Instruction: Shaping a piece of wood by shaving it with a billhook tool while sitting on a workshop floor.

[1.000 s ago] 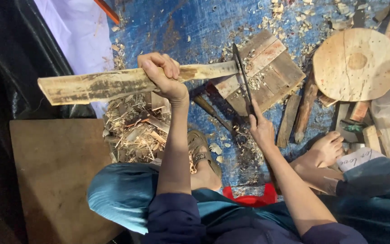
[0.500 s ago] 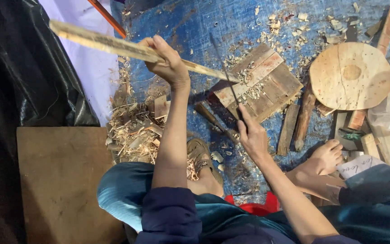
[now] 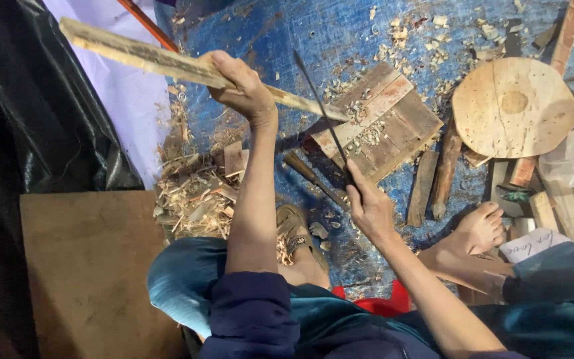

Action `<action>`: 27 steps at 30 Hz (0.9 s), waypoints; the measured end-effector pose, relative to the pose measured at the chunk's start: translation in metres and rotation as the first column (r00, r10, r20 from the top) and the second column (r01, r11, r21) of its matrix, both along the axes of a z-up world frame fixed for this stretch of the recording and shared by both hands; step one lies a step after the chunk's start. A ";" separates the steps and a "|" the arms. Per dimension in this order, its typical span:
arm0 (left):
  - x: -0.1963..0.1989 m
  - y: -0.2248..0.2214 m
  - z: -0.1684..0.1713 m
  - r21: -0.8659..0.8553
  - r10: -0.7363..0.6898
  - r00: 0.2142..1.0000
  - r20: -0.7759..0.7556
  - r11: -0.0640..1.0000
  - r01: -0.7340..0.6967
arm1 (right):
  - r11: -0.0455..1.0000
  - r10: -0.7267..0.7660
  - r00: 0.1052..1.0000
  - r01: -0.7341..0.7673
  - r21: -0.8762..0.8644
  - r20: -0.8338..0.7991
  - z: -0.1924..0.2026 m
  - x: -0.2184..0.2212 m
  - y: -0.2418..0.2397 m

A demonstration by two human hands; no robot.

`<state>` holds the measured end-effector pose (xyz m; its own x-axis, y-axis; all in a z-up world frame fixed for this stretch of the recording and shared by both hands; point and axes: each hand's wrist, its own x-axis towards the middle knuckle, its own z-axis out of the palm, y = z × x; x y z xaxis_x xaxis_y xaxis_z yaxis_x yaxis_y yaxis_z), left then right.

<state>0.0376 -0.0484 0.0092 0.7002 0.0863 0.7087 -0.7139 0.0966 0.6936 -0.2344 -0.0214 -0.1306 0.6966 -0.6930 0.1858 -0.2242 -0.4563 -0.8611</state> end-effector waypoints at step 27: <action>0.010 0.004 -0.007 -0.119 -0.010 0.999 -0.041 0.993 0.006 | 0.994 0.013 0.995 -0.025 -0.111 -0.103 0.002 -0.005 0.009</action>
